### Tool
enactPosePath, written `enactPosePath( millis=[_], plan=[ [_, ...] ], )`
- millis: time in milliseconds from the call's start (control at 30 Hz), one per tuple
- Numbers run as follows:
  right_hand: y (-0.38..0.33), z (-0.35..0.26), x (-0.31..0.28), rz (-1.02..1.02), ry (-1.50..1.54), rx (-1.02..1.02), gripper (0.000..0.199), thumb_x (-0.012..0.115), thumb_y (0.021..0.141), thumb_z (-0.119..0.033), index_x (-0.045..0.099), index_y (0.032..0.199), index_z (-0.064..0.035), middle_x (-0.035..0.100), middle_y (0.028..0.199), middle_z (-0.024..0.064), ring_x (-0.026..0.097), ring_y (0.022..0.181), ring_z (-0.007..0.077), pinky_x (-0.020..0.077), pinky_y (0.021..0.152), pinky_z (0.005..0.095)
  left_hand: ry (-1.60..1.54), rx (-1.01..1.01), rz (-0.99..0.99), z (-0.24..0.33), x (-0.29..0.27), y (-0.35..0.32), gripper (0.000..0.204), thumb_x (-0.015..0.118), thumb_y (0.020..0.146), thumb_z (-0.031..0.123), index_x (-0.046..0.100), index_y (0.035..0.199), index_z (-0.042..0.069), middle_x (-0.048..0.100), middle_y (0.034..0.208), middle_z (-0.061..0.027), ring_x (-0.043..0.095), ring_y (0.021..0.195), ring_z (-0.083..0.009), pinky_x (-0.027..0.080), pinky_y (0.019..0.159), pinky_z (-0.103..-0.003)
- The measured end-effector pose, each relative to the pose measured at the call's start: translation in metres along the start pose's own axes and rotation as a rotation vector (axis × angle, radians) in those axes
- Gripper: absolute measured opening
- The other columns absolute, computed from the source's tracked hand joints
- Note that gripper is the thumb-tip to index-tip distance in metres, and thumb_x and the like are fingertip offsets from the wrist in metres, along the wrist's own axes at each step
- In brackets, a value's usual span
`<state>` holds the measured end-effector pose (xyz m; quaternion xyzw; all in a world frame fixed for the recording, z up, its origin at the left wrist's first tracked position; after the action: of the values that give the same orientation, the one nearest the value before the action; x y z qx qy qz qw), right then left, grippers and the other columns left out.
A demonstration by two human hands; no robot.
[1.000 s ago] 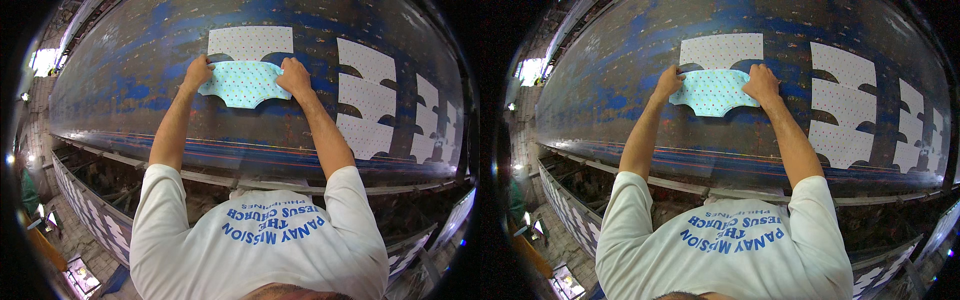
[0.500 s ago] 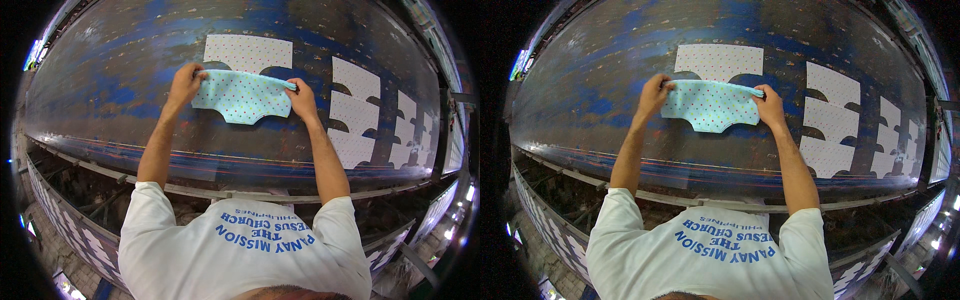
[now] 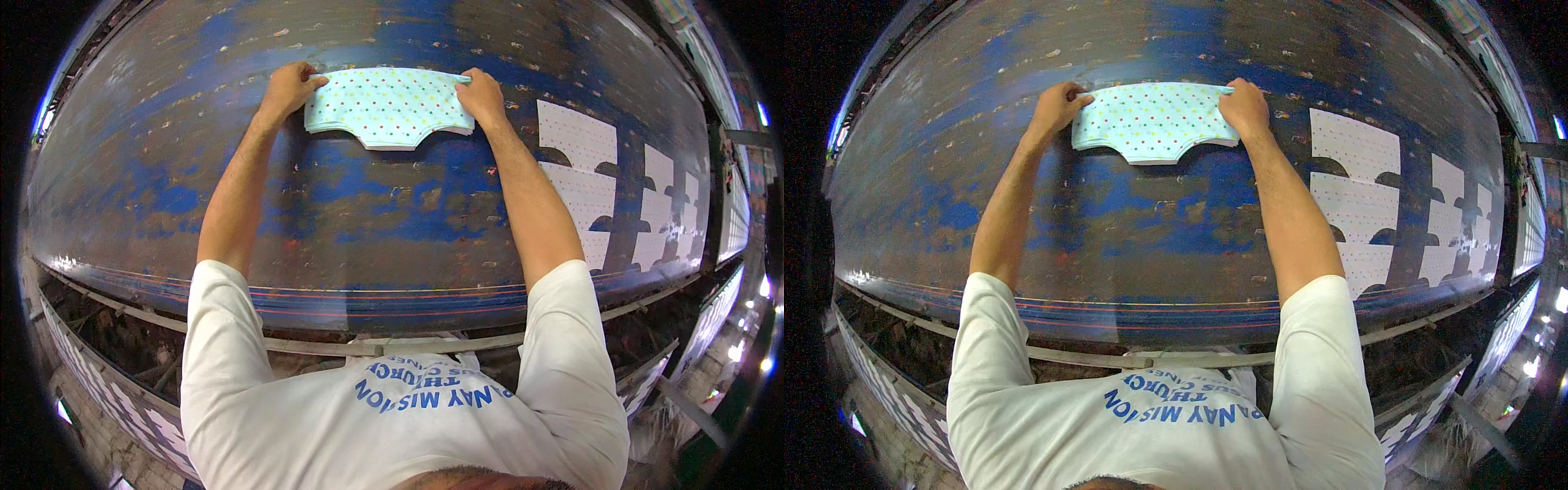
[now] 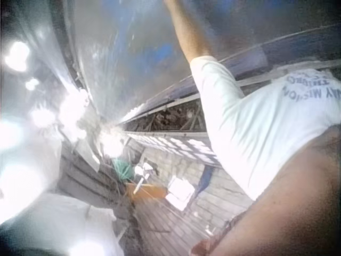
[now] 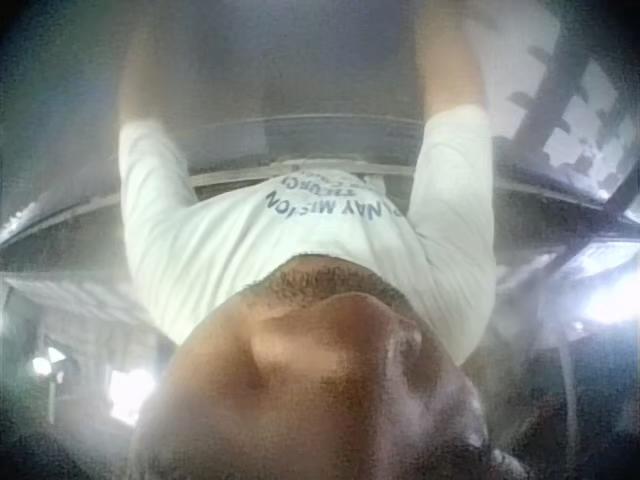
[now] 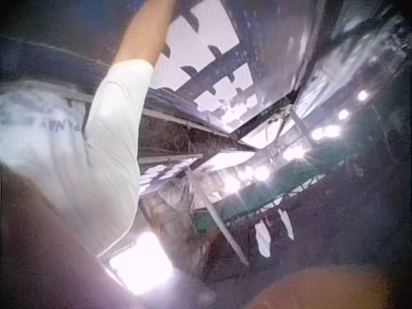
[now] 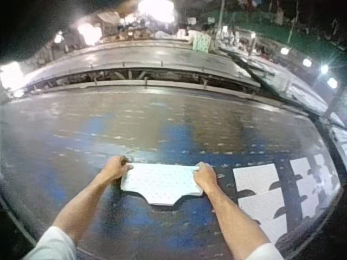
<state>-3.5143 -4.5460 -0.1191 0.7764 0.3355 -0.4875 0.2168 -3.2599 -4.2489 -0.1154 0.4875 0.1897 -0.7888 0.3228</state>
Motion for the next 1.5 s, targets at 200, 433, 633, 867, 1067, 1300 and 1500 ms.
enactPosePath(
  millis=[200, 433, 633, 867, 1067, 1300, 1500],
  plan=[
    [0.022, 0.004, 0.004, -0.255, -0.01, 0.027, 0.039, 0.071, 0.077, -0.019, 0.076, 0.113, -0.0042, 0.071, 0.119, 0.0197, 0.071, 0.101, 0.0399, 0.0557, 0.095, 0.0466, 0.108, -0.077, -0.054, -0.004, 0.012, 0.012, 0.046, 0.077, 0.085, 0.04, 0.077, 0.107, -0.001, 0.076, 0.096, -0.0241, 0.074, 0.092, -0.0393, 0.057, 0.083, -0.047],
    [-0.059, -0.027, -0.009, 0.042, 0.253, -0.238, 0.021, 0.072, 0.078, -0.005, 0.064, 0.096, -0.0068, 0.068, 0.101, 0.0159, 0.066, 0.099, 0.0371, 0.0529, 0.084, 0.0467, 0.116, -0.026, 0.004, 0.053, 0.003, -0.02, 0.035, 0.071, 0.088, 0.025, 0.066, 0.109, -0.002, 0.072, 0.102, -0.0267, 0.069, 0.097, -0.0467, 0.054, 0.083, -0.051],
    [-0.142, -0.017, -0.047, 0.049, 0.659, -0.148, 0.03, 0.076, 0.081, -0.002, 0.06, 0.105, -0.004, 0.069, 0.101, 0.013, 0.069, 0.096, 0.0283, 0.0537, 0.084, 0.0391, -0.217, 0.339, 0.146, 0.17, -0.043, -0.144, 0.024, 0.07, 0.095, 0.008, 0.067, 0.118, 0.002, 0.071, 0.109, -0.0173, 0.07, 0.095, -0.032, 0.055, 0.075, -0.04],
    [-0.249, 0.122, -0.096, 0.075, 0.941, 0.055, 0.043, 0.079, 0.088, -0.004, 0.064, 0.128, -0.003, 0.072, 0.116, 0.0087, 0.068, 0.107, 0.0169, 0.0532, 0.095, 0.0314, -0.683, 0.256, -0.064, 0.279, -0.037, -0.247, 0.014, 0.071, 0.093, 0.0, 0.071, 0.107, 0.0, 0.066, 0.097, -0.0096, 0.063, 0.087, -0.0161, 0.05, 0.07, -0.026],
    [-0.345, 0.297, -0.185, 0.04, 0.996, 0.4, 0.029, 0.076, 0.093, -0.008, 0.069, 0.12, -0.003, 0.073, 0.106, 0.0048, 0.067, 0.098, 0.0124, 0.0531, 0.09, 0.0296, -0.834, 0.222, -0.345, 0.373, 0.039, -0.291, 0.014, 0.075, 0.095, 0.012, 0.072, 0.101, 0.0, 0.067, 0.097, -0.0071, 0.061, 0.083, -0.0145, 0.047, 0.068, -0.027],
    [-0.342, 0.427, -0.238, 0.092, 0.714, 0.32, 0.025, 0.077, 0.092, -0.008, 0.071, 0.115, -0.0029, 0.073, 0.099, 0.0049, 0.067, 0.09, 0.0126, 0.0544, 0.082, 0.0294, -0.589, 0.135, -0.37, 0.458, 0.165, -0.266, 0.016, 0.075, 0.095, 0.011, 0.071, 0.105, 0.0, 0.07, 0.091, -0.0083, 0.064, 0.079, -0.0157, 0.05, 0.072, -0.029],
    [-0.298, 0.465, -0.208, 0.105, 0.429, 0.227, 0.028, 0.073, 0.091, -0.004, 0.07, 0.118, -0.0026, 0.071, 0.102, 0.0126, 0.07, 0.087, 0.024, 0.0556, 0.079, 0.0341, -0.251, 0.113, -0.221, 0.47, 0.225, -0.227, 0.026, 0.078, 0.09, 0.013, 0.07, 0.109, -0.002, 0.073, 0.096, -0.0165, 0.07, 0.082, -0.0294, 0.055, 0.076, -0.039]
  ],
)
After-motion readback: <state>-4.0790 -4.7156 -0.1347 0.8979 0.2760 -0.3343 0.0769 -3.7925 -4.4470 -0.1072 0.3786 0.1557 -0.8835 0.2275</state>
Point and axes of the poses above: each hand's wrist, its own y-axis towards the middle knuckle, its own x-axis out of the palm, z = x × y, the point moved 3 cm from there along y, towards the middle knuckle
